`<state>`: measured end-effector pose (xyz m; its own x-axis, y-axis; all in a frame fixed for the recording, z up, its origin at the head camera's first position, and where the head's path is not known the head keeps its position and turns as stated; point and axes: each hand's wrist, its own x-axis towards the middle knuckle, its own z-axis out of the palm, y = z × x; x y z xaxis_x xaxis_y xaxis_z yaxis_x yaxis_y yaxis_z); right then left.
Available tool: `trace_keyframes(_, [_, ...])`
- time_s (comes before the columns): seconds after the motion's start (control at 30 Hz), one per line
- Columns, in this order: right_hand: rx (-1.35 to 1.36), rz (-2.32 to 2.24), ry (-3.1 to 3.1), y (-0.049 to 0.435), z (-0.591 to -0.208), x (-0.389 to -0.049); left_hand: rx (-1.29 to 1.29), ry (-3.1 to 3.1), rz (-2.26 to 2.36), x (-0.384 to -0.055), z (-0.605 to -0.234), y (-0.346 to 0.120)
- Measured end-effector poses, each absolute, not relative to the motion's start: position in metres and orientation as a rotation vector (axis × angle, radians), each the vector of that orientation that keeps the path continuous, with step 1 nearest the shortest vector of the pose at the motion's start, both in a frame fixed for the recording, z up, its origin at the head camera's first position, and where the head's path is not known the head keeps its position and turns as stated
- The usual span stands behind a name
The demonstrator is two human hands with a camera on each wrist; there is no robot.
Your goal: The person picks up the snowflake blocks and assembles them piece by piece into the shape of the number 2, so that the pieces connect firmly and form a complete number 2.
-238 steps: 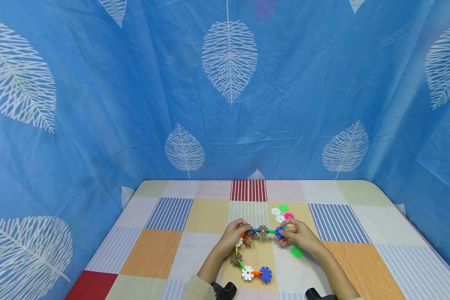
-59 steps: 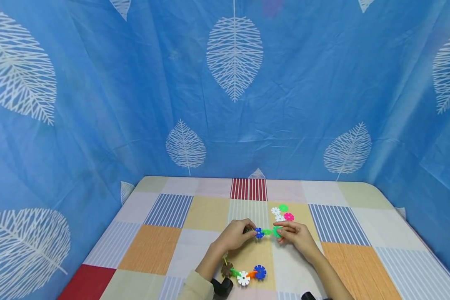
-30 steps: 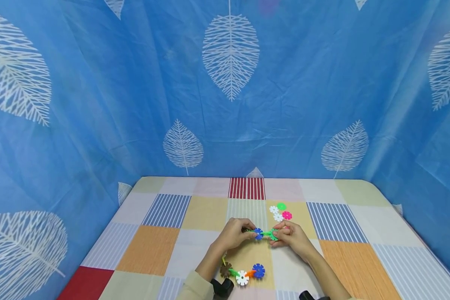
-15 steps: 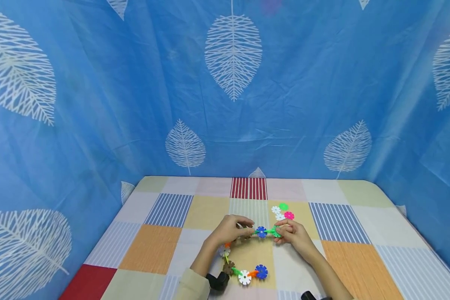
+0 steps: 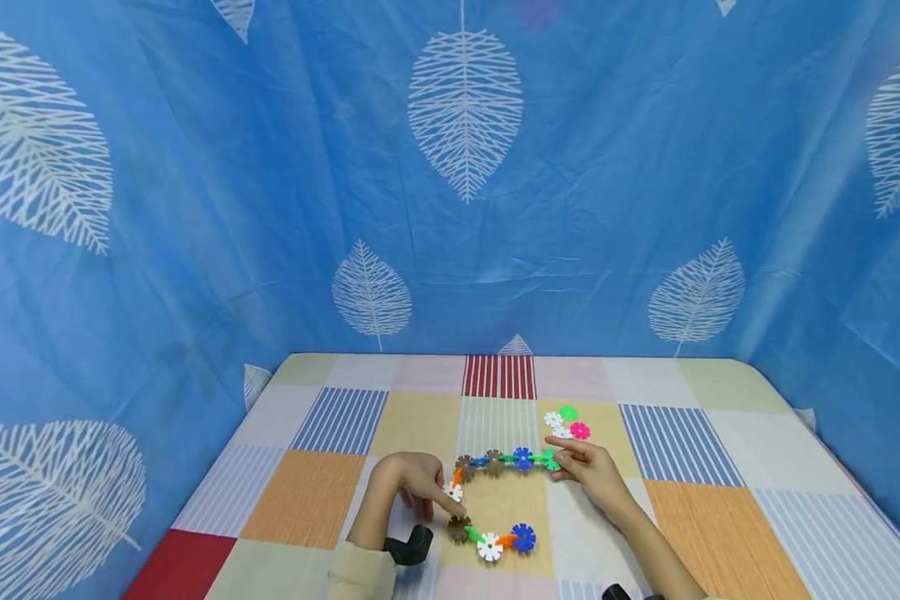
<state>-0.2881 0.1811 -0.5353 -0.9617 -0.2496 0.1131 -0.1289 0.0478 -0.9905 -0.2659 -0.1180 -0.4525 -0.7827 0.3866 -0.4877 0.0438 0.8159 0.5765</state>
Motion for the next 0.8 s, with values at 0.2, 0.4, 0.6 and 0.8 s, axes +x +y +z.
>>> trace_keyframes(0.2, [-0.264,-2.067,2.215,0.176,-0.532,-0.286,0.335,2.173,1.088,-0.274,-0.467,-0.118])
trace_keyframes(0.4, [-0.352,-1.846,2.330,0.180,-0.528,-0.284,0.248,2.371,1.574,-0.293,-0.492,-0.121])
trace_keyframes(0.6, [-0.778,-1.560,2.324,0.183,-0.525,-0.283,0.119,2.546,1.779,-0.304,-0.502,-0.119])
trace_keyframes(0.8, [-0.958,-1.548,2.145,0.182,-0.522,-0.280,0.128,2.497,1.606,-0.299,-0.497,-0.119])
